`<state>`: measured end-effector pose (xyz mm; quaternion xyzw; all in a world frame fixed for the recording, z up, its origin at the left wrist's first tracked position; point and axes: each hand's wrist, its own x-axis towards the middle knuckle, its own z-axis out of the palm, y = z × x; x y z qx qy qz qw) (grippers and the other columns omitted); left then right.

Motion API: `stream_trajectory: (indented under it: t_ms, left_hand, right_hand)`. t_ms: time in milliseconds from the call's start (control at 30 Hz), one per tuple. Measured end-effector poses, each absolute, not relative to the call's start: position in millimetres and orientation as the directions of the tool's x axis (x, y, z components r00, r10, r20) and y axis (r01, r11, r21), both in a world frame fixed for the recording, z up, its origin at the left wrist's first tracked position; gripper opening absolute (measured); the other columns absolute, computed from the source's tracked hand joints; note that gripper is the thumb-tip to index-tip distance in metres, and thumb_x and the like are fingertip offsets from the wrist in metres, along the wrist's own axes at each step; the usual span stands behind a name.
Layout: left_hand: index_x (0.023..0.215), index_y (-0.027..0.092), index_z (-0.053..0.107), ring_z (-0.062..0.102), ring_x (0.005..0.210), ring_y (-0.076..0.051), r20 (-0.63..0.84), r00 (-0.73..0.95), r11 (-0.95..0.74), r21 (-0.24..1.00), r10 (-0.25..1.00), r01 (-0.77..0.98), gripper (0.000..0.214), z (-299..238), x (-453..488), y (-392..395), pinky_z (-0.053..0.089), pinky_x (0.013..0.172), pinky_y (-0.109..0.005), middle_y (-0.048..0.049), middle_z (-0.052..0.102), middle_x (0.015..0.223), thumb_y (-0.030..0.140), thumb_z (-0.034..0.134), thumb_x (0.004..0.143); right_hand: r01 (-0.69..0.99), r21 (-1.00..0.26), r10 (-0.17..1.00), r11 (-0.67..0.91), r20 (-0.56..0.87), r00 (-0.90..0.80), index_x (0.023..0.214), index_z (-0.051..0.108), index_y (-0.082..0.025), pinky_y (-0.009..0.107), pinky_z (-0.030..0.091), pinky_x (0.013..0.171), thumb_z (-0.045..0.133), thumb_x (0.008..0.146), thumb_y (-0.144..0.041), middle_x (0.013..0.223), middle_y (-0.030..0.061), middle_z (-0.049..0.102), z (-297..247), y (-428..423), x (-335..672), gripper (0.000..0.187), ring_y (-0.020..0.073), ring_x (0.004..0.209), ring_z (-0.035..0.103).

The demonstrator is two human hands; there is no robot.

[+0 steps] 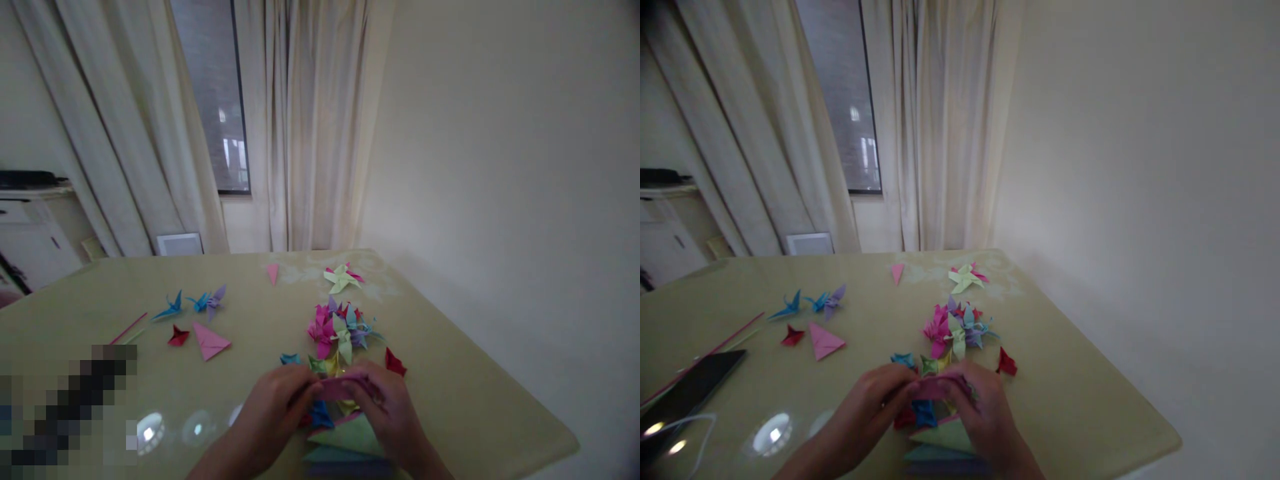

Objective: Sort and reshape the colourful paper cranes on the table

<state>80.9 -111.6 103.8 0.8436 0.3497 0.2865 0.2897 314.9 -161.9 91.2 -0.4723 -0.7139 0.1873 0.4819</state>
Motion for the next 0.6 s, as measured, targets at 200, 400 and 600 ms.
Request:
stream_trajectory:
  t_ms: [200, 400, 600]
  left_hand:
    - [0.122, 0.018, 0.071, 0.061, 0.123, -0.035, 0.315, 0.175, -0.278, 0.324, 0.933, 0.904, 0.036, 69.5, -12.1, -43.3, 0.046, 0.107, -0.051, -0.0164, 0.070, 0.131, 0.029, 0.047, 0.098]
    - [0.141, 0.021, 0.064, 0.055, 0.132, -0.034, 0.140, 0.063, -0.081, 0.126, 0.988, 0.989, 0.049, 19.0, -66.5, -13.0, 0.048, 0.105, -0.053, -0.0169, 0.061, 0.144, 0.024, 0.033, 0.102]
    - [0.127, 0.017, 0.069, 0.064, 0.116, -0.027, 0.085, 0.298, -0.310, 0.269, 0.951, 0.912, 0.039, 21.6, -70.7, -12.6, 0.047, 0.108, -0.041, -0.0159, 0.066, 0.126, 0.025, 0.042, 0.100]
  right_hand:
    - [0.580, -0.750, 0.885, 0.318, 0.454, 0.102, 0.092, 0.077, -0.022, 0.018, 0.054, 0.061, 0.063, 0.101, -0.047, 0.074, 0.0004, 0.074, 57.8, -194.0, 329.9, 0.031, 0.0154, 0.064, 0.068]
    - [0.688, -0.652, 0.823, 0.319, 0.550, 0.139, 0.112, 0.076, -0.023, 0.019, 0.061, 0.067, 0.069, 0.096, -0.048, 0.089, 0.0038, 0.080, 19.9, -200.2, 334.3, 0.030, 0.0177, 0.072, 0.077]
    - [0.793, -0.507, 0.730, 0.339, 0.673, 0.119, 0.125, 0.070, -0.026, 0.029, 0.066, 0.074, 0.070, 0.097, -0.041, 0.104, 0.0082, 0.077, 9.5, -197.7, 335.0, 0.033, 0.0231, 0.085, 0.076]
